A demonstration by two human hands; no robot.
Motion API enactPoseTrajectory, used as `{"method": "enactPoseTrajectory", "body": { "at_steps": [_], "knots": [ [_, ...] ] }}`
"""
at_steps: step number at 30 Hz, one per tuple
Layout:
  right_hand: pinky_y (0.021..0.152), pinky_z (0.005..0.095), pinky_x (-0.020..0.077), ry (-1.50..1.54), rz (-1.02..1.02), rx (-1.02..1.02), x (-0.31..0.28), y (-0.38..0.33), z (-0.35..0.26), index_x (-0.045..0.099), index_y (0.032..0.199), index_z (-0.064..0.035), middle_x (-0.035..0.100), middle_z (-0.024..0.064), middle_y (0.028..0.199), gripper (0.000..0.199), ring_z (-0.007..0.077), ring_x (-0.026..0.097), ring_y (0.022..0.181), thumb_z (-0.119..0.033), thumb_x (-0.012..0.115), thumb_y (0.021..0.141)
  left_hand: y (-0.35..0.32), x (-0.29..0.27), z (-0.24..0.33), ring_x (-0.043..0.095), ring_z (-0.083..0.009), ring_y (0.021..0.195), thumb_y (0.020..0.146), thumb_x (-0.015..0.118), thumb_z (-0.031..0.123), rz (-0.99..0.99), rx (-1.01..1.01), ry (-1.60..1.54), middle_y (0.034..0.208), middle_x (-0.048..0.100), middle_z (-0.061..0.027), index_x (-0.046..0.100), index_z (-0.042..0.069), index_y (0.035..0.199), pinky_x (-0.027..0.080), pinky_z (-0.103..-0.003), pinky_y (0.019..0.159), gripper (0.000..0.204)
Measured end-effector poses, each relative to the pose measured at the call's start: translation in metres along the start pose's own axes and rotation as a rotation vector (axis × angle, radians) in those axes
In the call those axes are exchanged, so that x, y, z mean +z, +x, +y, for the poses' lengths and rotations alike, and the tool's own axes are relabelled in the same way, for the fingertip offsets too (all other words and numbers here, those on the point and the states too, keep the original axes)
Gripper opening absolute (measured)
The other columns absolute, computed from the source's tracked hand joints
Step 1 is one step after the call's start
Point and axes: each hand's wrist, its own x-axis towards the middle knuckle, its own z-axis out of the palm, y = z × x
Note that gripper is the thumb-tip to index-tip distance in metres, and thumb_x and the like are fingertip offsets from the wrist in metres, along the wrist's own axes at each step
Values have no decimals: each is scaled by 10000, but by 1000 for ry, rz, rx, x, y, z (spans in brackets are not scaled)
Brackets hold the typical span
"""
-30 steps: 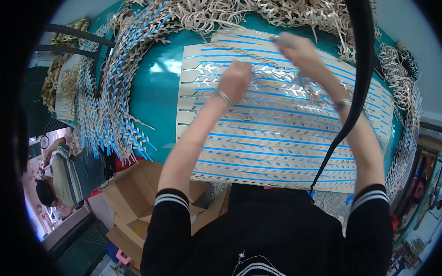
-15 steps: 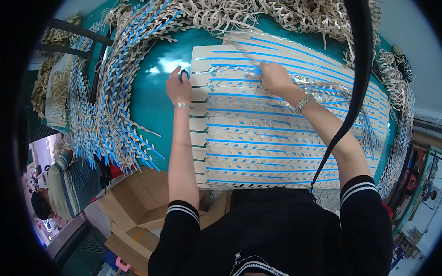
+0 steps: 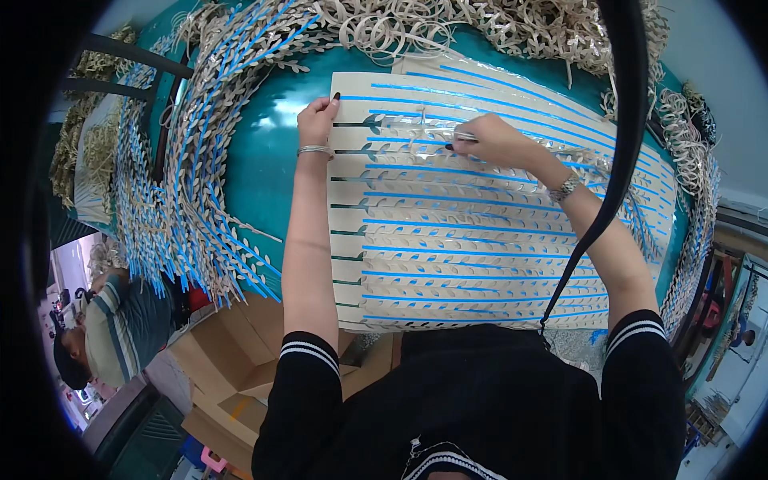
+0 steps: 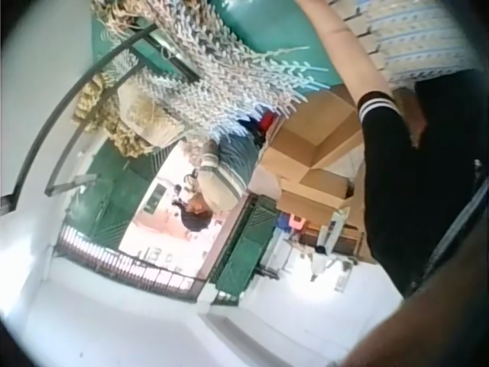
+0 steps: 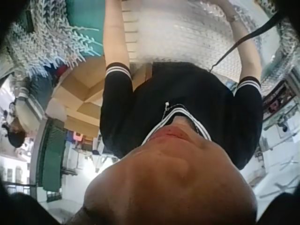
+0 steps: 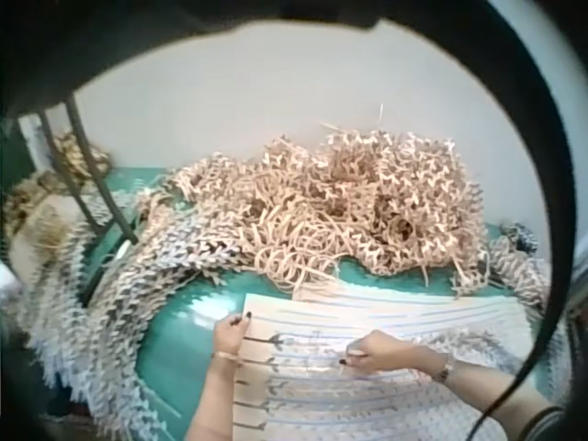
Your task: The person peels leaf-patterned decorative strips from backing sheets by hand and separates the cut materials on the table.
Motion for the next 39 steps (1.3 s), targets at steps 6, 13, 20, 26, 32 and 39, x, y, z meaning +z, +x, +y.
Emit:
{"method": "enactPoseTrajectory", "body": {
  "at_steps": [6,13,20,26,32,39],
  "knots": [
    [648,434,436,-99,331,-134,21,53,-42,484,943,5,593,220,729,279,369,579,738,-229,572,820,-11,-3,1,456,-36,647,835,552,96,-86,9,-537,752,571,28,617,-25,955,379,-183,587,182],
    [565,442,437,4,627,-199,29,92,-91,475,901,2,578,211,658,357,390,569,642,-304,614,780,-39,-9,44,471,-29,683,837,526,37,-171,87,-582,791,565,17,598,-33,979,379,-158,599,174],
    [526,433,418,72,736,-324,40,98,-86,463,882,-13,560,199,619,288,384,557,613,-241,607,782,-45,-5,53,537,-75,762,823,540,-3,-242,128,-730,861,591,-44,571,-46,994,433,-185,678,180],
    [485,345,393,204,876,-402,43,104,-68,518,826,-29,562,158,638,194,296,536,531,-218,560,832,-37,2,45,561,-112,829,826,536,-11,-327,70,-907,918,597,-83,547,-55,1002,442,-214,788,182],
    [466,258,341,479,894,0,35,76,-27,537,803,-19,498,29,585,207,74,415,530,-214,508,866,-20,10,14,578,-135,805,811,532,-49,-202,-125,-1041,902,609,-102,560,-69,957,464,-221,763,150],
    [494,342,374,563,923,92,35,74,-12,565,840,-13,511,115,543,272,191,457,479,-276,500,858,-6,29,8,581,-146,809,818,529,-40,-225,-246,-979,907,606,-109,549,-70,954,477,-247,765,141]
  ]
}}
